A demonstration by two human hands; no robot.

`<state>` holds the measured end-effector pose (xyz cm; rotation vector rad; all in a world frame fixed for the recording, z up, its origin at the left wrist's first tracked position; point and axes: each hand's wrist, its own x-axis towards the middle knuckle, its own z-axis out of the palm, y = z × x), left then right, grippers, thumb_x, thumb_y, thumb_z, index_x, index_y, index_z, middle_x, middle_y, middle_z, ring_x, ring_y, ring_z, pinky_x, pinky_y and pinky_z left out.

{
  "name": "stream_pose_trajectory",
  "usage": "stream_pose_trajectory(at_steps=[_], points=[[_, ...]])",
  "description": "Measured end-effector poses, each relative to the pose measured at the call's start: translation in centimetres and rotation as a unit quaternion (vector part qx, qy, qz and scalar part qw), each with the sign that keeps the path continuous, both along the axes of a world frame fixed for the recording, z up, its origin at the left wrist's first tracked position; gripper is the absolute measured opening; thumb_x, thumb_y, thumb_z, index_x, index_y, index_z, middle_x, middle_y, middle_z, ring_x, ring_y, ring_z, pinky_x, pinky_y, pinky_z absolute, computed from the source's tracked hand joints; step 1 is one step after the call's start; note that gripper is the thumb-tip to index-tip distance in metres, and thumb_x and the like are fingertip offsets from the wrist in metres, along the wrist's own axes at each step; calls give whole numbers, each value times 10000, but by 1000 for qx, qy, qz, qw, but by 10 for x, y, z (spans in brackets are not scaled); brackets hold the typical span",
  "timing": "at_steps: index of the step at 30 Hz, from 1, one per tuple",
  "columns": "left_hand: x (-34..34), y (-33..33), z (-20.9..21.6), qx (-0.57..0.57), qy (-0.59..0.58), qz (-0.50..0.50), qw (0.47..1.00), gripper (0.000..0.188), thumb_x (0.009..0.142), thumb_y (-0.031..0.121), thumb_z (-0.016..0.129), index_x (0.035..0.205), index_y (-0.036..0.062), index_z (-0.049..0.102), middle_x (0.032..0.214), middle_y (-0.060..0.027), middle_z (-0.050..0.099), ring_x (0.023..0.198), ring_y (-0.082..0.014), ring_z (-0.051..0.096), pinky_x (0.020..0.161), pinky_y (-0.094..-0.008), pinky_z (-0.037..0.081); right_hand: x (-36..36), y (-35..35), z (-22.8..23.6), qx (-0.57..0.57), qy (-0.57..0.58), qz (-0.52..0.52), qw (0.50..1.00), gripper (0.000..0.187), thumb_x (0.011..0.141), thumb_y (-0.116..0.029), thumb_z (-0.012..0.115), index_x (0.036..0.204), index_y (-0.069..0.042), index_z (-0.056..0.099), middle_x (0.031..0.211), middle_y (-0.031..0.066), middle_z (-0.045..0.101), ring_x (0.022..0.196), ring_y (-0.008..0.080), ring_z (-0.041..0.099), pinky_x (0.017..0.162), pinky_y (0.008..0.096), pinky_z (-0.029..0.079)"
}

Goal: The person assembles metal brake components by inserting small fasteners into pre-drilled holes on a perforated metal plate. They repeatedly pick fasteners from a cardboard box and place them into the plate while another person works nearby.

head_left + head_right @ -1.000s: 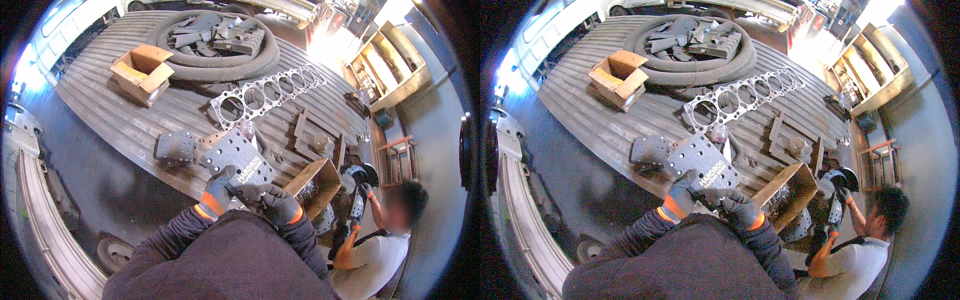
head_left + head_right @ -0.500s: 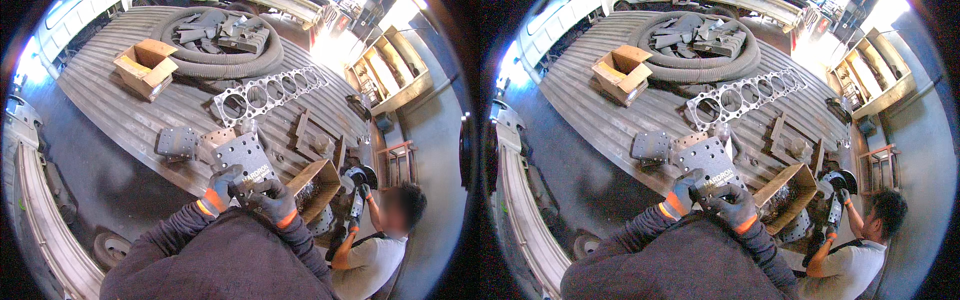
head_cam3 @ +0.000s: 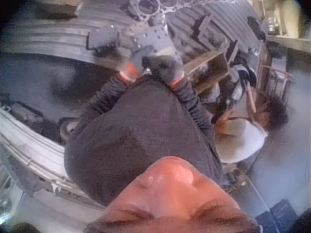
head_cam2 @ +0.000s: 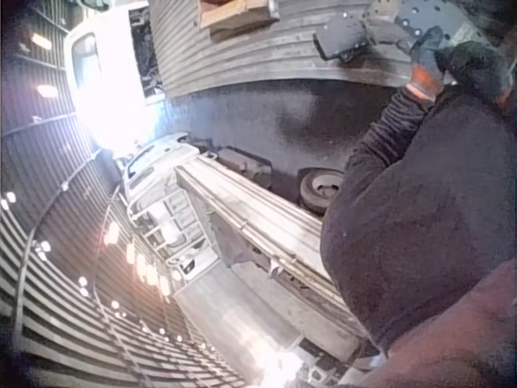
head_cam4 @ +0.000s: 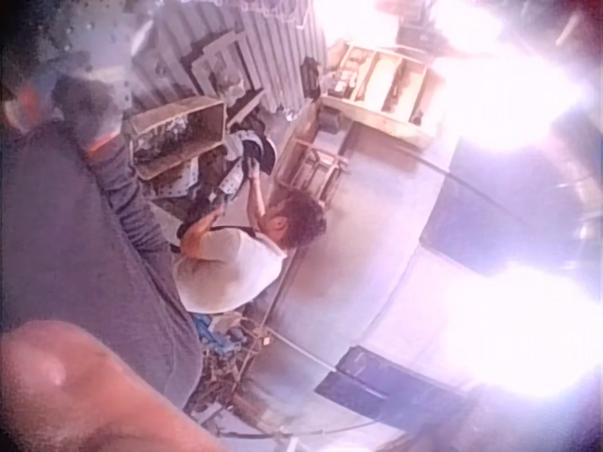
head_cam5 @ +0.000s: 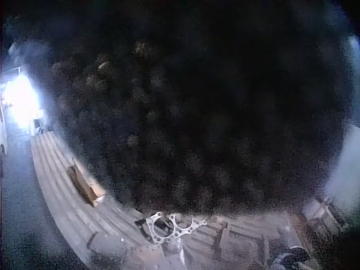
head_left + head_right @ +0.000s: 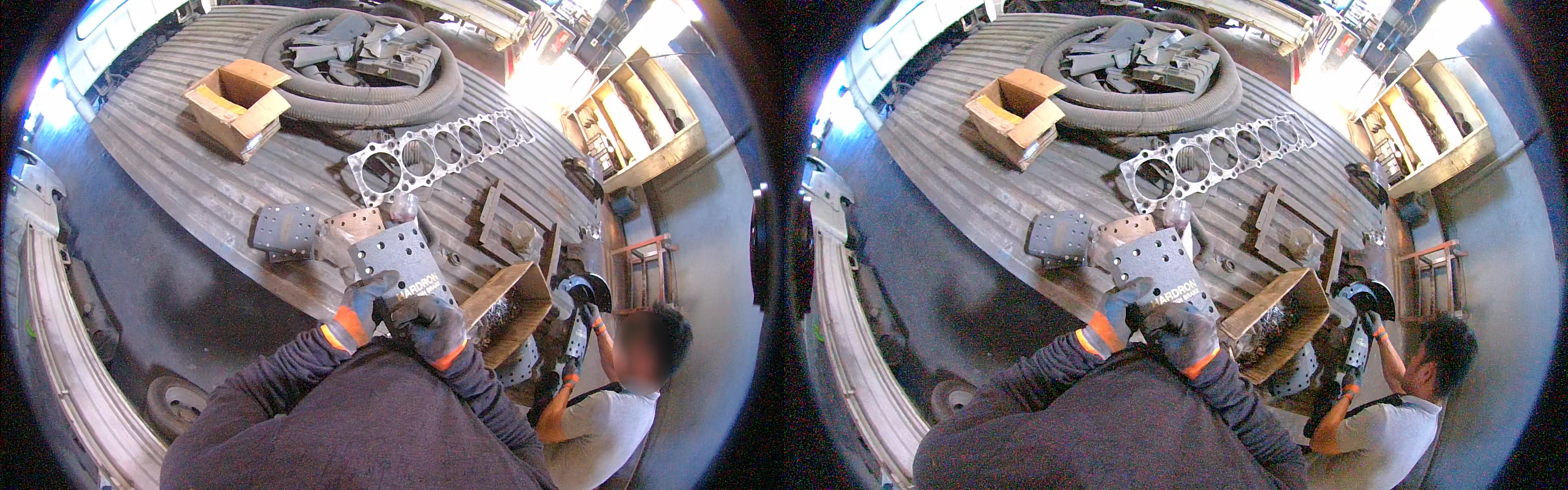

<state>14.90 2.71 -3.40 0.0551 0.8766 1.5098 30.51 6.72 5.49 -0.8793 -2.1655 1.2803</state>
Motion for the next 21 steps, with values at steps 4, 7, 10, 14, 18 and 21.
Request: stream_pose_trajectory(at_steps=[4, 7, 10, 14, 18, 21], points=[[0, -1, 12, -24, 24, -23, 999, 336, 955, 203, 610, 1234, 21, 653, 1208, -82, 665, 1087, -217, 643, 955, -358, 522, 1, 7, -12, 49, 3, 38, 998, 45, 830, -86, 714, 863, -56, 709, 871, 143, 715, 816, 325, 694, 729, 383, 544], [1, -1, 11, -24, -5, -17, 1000, 332, 959, 204, 608, 1236, 25, 648, 1177, -70, 672, 1066, -209, 646, 943, -348, 522, -3, 8, -6, 124, -24, 46, 991, 52, 794, -87, 718, 832, -59, 698, 863, 145, 707, 822, 349, 683, 728, 407, 542], [-4, -6, 11, -29, 7, -21, 999, 339, 944, 191, 633, 1242, 30, 639, 1182, -69, 666, 1059, -203, 643, 938, -350, 521, -2, 10, -7, 146, -33, 48, 988, 68, 784, -97, 725, 837, -66, 696, 849, 140, 694, 824, 354, 673, 728, 425, 539], [-13, -5, -1, -31, -16, -24, 999, 358, 936, 176, 630, 1260, 24, 621, 1226, -83, 646, 1095, -213, 628, 965, -359, 510, -9, 9, -22, 152, -12, 64, 986, 134, 776, -113, 734, 899, -79, 694, 896, 144, 675, 860, 364, 655, 761, 436, 534], [-33, -18, -15, 6, 100, -10, 995, 434, 867, 100, 676, 1282, -5, 601, 1260, -131, 636, 1167, -262, 609, 1020, -377, 481, -28, 9, -40, 191, 3, 115, 975, 189, 762, -98, 727, 946, -82, 689, 973, 154, 666, 929, 372, 644, 804, 429, 528], [-54, -31, -13, 8, 188, -11, 982, 506, 810, 63, 710, 1289, -40, 582, 1292, -205, 618, 1229, -321, 585, 1062, -400, 449, -49, 8, -37, 171, -31, 130, 976, 197, 740, -48, 715, 934, -78, 693, 980, 151, 676, 941, 365, 651, 819, 420, 529]])
